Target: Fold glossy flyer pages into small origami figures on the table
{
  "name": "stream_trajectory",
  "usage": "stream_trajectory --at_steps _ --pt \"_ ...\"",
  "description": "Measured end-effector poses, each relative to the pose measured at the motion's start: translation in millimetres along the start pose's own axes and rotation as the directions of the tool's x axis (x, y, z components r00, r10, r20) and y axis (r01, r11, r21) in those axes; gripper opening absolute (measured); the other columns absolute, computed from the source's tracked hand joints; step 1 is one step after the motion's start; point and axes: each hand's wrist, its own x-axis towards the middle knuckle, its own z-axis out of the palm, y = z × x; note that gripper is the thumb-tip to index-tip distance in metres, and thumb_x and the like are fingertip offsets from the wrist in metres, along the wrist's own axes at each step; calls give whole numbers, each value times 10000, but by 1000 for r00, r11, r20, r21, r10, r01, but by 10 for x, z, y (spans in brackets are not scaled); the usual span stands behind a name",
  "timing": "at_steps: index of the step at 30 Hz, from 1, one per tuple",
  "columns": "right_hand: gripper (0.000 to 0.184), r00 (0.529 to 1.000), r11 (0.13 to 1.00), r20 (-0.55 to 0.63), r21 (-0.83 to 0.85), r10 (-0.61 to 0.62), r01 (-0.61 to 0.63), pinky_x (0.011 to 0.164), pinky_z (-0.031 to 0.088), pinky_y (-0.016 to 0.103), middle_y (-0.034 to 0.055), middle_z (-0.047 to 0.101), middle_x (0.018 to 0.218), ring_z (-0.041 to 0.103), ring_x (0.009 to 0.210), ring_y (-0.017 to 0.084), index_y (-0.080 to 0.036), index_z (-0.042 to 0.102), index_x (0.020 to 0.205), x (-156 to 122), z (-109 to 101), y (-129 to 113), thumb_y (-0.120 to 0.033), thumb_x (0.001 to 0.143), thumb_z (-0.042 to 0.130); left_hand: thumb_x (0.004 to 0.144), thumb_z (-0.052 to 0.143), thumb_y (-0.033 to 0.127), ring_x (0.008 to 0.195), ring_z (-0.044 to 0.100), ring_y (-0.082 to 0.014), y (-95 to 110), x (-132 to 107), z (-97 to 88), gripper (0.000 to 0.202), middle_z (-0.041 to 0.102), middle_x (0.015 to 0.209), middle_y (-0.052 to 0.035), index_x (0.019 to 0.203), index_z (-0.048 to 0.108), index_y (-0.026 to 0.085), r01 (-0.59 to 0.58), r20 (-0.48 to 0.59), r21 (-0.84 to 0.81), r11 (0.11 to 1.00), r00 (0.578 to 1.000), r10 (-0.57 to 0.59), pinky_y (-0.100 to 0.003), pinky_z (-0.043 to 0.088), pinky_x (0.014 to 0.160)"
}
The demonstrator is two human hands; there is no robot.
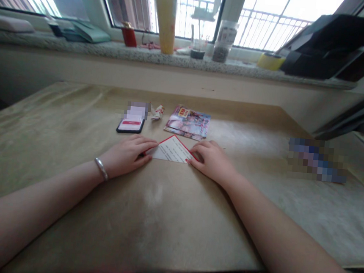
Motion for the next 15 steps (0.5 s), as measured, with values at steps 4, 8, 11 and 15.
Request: stream_trajectory --at_steps 4,8,11,15 --pt "212 998 994 -40 105 40 -36 940 448 420 72 667 1080 566 1048 247 -211 669 986 8 47 15 -296 793 642 880 501 334 1115 527 -249 -14 13 -3 440 610 1220 -87 1290 524 176 36 15 -40 999 999 -36 -405 415 983" --pt "171 992 962 -28 248 127 -116 886 459 397 63 674 992 589 961 228 -204 657 921 26 66 -13 -255 759 645 856 541 337 1069 547 -256 -43 27 11 493 627 1164 -101 1315 491 164 49 1 -95 994 999 -49 -406 444 936" --pt "86 976 912 -12 357 219 -201 786 476 345 39 671 865 609 835 197 -200 635 811 33 61 -44 -267 760 616 814 593 299 1057 559 -247 -64 30 29 552 613 1182 -102 1334 461 171 59 -46 -176 983 997 -69 -393 460 921" --pt "124 953 864 -17 427 302 -266 712 466 313 16 656 764 597 731 172 -198 615 746 26 53 -64 -318 767 596 781 591 194 988 592 -200 -67 23 43 526 637 1111 -68 1293 472 188 78 -123 -295 952 985 -119 -340 487 871"
